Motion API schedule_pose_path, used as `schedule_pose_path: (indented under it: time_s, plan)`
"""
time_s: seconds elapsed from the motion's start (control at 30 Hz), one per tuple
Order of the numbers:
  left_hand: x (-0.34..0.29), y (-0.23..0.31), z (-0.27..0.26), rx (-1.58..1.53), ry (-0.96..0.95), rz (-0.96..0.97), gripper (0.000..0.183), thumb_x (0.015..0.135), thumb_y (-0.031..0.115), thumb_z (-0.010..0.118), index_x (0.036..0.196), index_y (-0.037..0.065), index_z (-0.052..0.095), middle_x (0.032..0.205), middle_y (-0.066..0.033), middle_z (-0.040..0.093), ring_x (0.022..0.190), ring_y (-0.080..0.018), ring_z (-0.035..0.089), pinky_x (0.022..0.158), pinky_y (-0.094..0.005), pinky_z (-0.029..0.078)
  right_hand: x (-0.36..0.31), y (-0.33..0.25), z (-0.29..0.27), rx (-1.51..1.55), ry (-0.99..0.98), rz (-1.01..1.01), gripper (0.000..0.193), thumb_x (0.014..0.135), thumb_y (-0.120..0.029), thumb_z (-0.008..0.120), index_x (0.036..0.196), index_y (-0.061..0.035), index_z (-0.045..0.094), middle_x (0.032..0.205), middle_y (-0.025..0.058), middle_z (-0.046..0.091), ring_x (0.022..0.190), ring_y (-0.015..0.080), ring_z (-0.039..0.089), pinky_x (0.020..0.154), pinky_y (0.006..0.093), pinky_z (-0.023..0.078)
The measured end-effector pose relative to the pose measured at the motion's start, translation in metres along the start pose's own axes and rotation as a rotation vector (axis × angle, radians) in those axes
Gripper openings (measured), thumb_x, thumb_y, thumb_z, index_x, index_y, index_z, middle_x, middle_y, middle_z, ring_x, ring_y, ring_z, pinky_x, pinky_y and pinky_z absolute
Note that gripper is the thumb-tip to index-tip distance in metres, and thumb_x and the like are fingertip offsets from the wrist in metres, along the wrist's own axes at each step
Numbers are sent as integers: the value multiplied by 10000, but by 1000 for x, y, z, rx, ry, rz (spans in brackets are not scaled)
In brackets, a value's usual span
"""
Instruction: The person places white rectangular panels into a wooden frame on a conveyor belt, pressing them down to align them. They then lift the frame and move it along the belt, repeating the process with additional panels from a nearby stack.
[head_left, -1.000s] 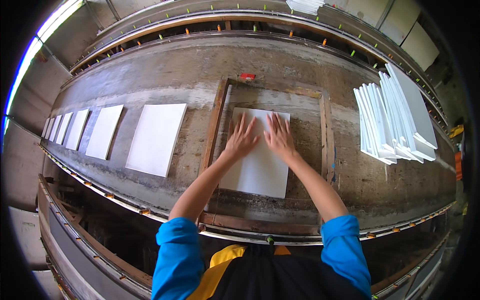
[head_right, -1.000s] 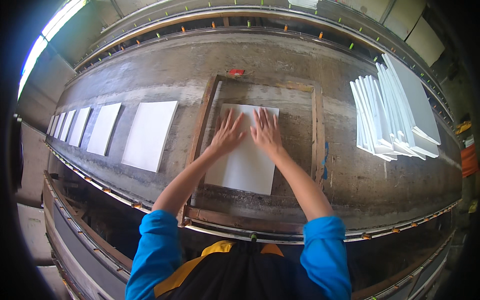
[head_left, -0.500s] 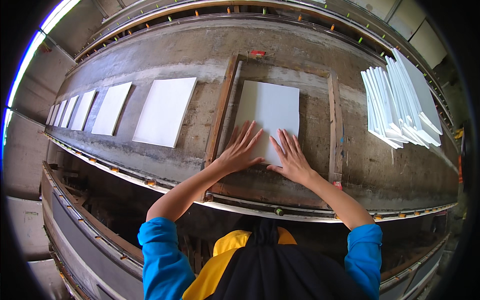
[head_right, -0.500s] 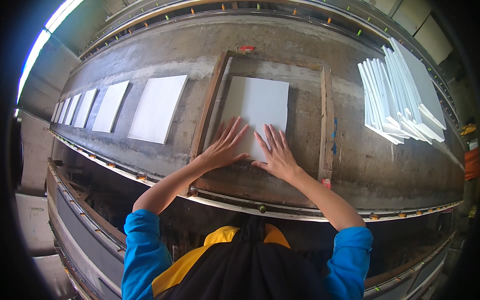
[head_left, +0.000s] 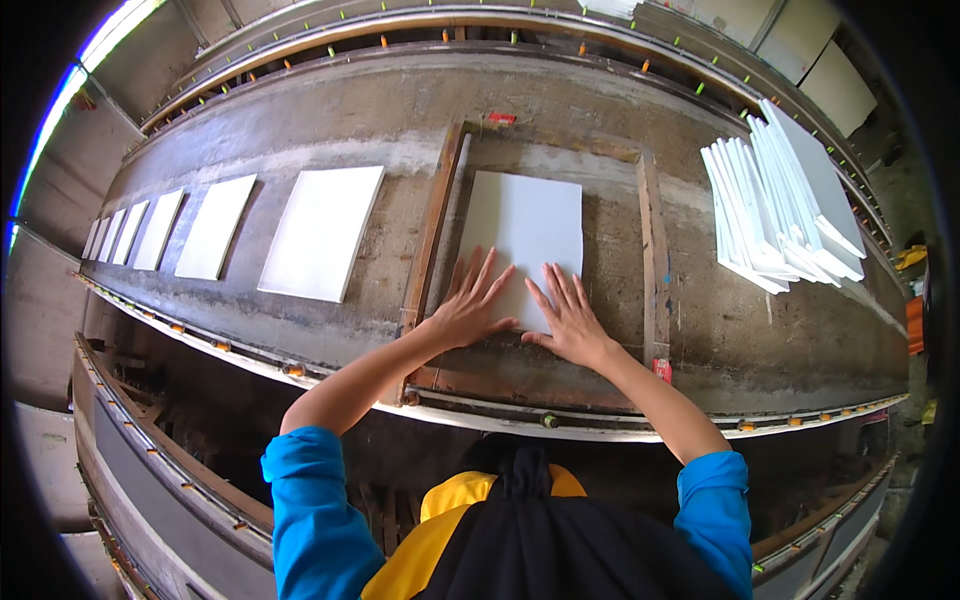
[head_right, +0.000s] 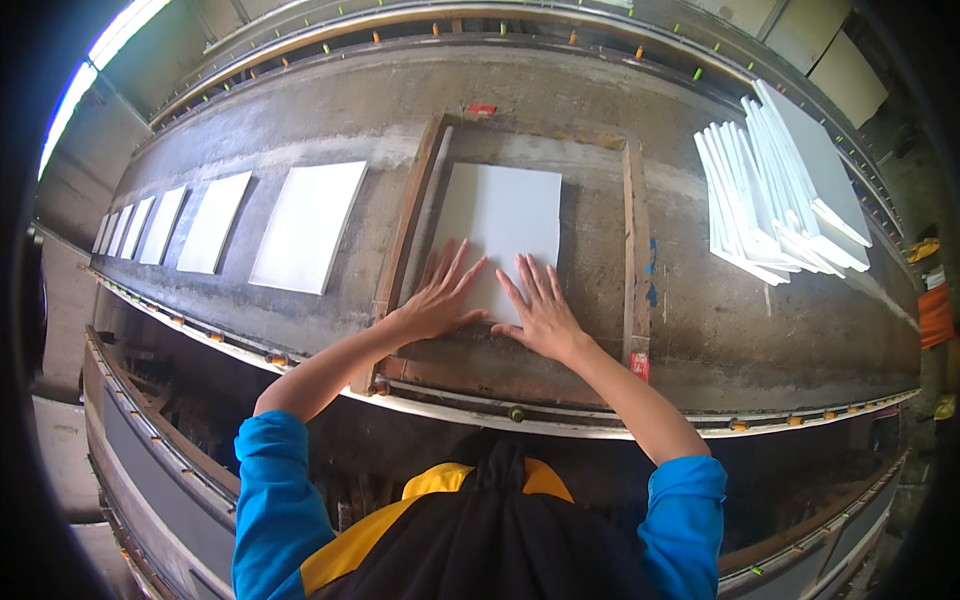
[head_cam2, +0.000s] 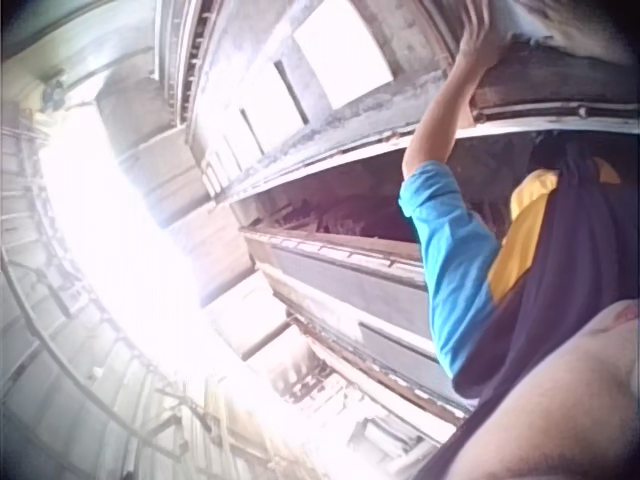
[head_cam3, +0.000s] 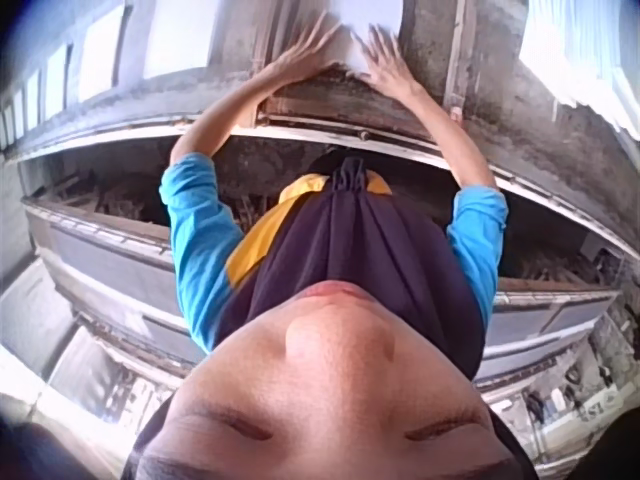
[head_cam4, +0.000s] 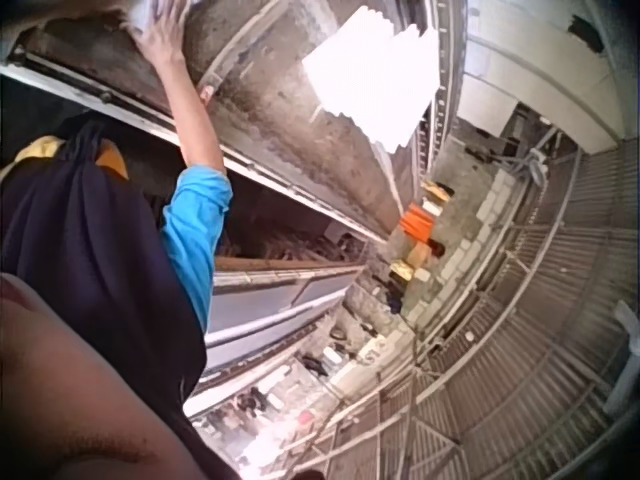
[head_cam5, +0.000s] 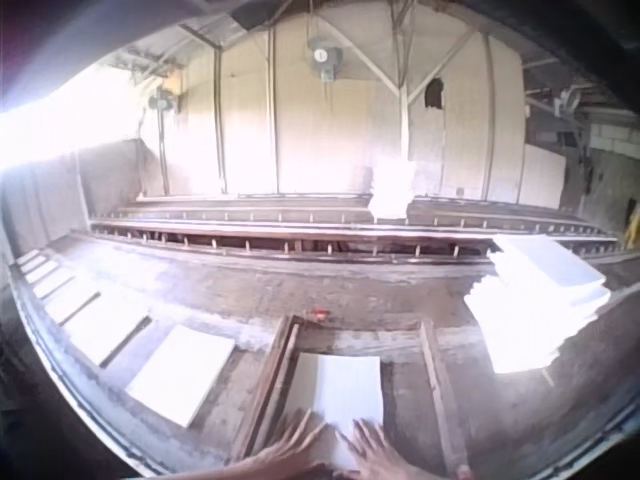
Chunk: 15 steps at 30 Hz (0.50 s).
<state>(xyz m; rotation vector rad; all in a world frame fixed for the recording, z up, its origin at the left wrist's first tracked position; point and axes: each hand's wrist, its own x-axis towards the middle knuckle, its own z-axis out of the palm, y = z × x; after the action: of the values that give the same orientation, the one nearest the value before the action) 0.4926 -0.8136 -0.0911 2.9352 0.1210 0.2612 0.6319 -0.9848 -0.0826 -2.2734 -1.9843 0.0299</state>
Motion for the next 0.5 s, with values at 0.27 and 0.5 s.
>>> schedule_pose_path:
  time_s: [0.27,0.5]
  plan:
    - [82,-50,7,-26,165,-210,883,817,563,407,1328,-82,86,1393,-271,24,1312,-358,8,1059,-458,78,60,94,4,-87,96,277,869,808,-628,318,1366,-22,44,1416,208,53,1320,321,40,1058,483,45]
    - [125,-80,29,-98,195,-274,863,788,501,496,1322,-72,134,1384,-279,78,1309,-361,52,1059,-440,116,103,120,19,-55,204,312,790,833,-560,364,1360,-26,118,1383,250,149,1299,344,143,1036,525,71]
